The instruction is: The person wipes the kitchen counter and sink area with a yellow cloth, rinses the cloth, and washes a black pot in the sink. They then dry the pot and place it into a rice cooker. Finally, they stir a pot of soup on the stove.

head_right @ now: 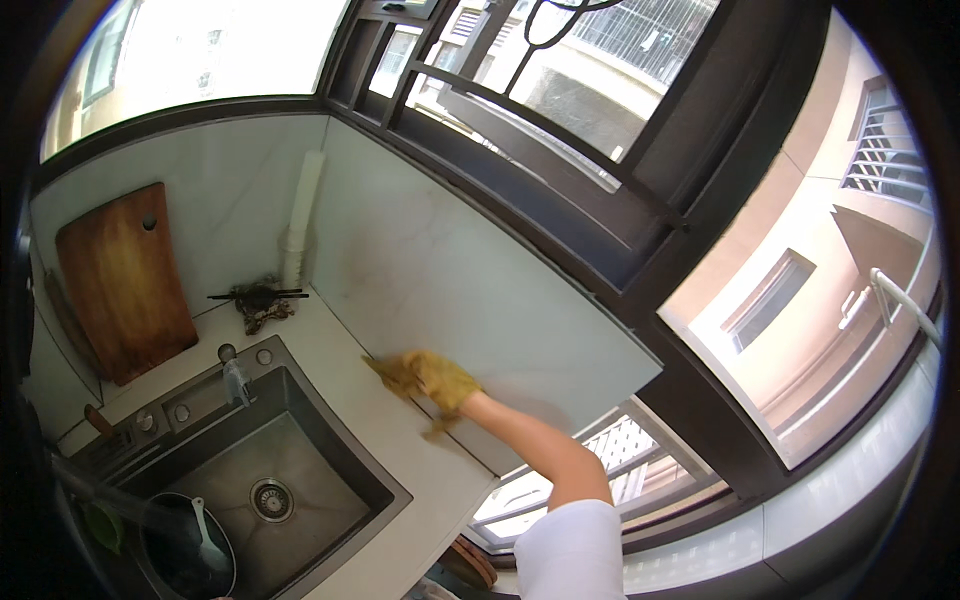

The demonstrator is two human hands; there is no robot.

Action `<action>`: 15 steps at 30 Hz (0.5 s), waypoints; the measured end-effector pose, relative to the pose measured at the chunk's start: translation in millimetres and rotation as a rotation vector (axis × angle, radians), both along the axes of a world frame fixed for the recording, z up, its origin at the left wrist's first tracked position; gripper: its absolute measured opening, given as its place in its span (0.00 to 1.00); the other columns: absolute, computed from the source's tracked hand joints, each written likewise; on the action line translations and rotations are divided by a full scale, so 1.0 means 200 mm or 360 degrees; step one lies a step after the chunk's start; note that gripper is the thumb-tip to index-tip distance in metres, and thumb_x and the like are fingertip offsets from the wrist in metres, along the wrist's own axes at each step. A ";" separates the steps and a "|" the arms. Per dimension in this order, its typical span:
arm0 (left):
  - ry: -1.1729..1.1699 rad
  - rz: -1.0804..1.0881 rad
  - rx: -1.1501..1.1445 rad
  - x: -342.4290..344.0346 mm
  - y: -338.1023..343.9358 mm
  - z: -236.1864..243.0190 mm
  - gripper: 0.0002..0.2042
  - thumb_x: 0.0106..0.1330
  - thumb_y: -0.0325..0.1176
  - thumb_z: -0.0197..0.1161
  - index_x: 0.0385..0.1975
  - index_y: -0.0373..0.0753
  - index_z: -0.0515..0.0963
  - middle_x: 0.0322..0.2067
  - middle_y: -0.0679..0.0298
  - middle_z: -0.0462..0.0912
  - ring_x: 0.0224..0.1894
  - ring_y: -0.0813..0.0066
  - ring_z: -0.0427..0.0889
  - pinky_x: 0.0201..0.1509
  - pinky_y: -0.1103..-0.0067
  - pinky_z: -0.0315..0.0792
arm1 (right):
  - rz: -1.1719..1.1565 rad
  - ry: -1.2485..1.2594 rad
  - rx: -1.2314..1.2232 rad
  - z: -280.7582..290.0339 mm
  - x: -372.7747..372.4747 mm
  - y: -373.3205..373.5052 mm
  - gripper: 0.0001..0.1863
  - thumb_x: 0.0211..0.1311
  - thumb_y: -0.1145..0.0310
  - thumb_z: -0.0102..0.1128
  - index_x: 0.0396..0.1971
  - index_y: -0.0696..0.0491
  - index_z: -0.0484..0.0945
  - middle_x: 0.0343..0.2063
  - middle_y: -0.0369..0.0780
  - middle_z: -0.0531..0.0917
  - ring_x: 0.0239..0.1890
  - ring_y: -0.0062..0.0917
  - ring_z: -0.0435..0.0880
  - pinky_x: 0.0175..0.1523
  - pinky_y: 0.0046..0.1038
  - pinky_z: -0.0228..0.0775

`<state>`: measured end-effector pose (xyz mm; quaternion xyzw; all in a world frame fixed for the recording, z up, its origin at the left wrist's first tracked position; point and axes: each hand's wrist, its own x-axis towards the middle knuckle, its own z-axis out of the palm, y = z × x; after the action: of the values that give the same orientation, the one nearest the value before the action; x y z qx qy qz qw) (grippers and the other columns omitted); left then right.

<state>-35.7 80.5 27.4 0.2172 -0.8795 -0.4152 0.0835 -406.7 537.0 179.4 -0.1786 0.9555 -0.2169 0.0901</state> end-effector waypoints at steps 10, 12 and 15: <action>0.0017 0.0042 0.0063 0.00 0.00 0.01 0.17 0.70 0.38 0.46 0.29 0.33 0.79 0.28 0.55 0.80 0.31 0.58 0.78 0.36 0.68 0.70 | 0.0081 0.1631 0.1175 0.79 0.69 0.49 0.14 0.49 0.75 0.53 0.39 0.54 0.79 0.45 0.44 0.77 0.48 0.39 0.73 0.54 0.35 0.63; 0.0088 0.0033 0.0062 0.00 -0.01 -0.01 0.18 0.70 0.38 0.46 0.29 0.33 0.80 0.28 0.55 0.80 0.31 0.58 0.78 0.35 0.68 0.71 | 0.0062 0.1972 0.1105 0.90 0.73 0.49 0.14 0.48 0.76 0.53 0.37 0.57 0.78 0.46 0.46 0.76 0.49 0.41 0.72 0.54 0.35 0.63; 0.0133 0.0071 0.0008 0.00 -0.01 -0.03 0.17 0.69 0.38 0.47 0.28 0.33 0.80 0.26 0.55 0.80 0.29 0.58 0.78 0.34 0.68 0.71 | -0.0205 0.1691 0.1124 0.88 0.73 0.48 0.14 0.49 0.68 0.56 0.37 0.57 0.75 0.50 0.50 0.71 0.47 0.41 0.70 0.51 0.37 0.61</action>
<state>-36.6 77.7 20.7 0.2195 -0.8690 -0.4242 0.1290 -260.9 632.0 354.6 -0.1637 0.8926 0.2239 -0.3555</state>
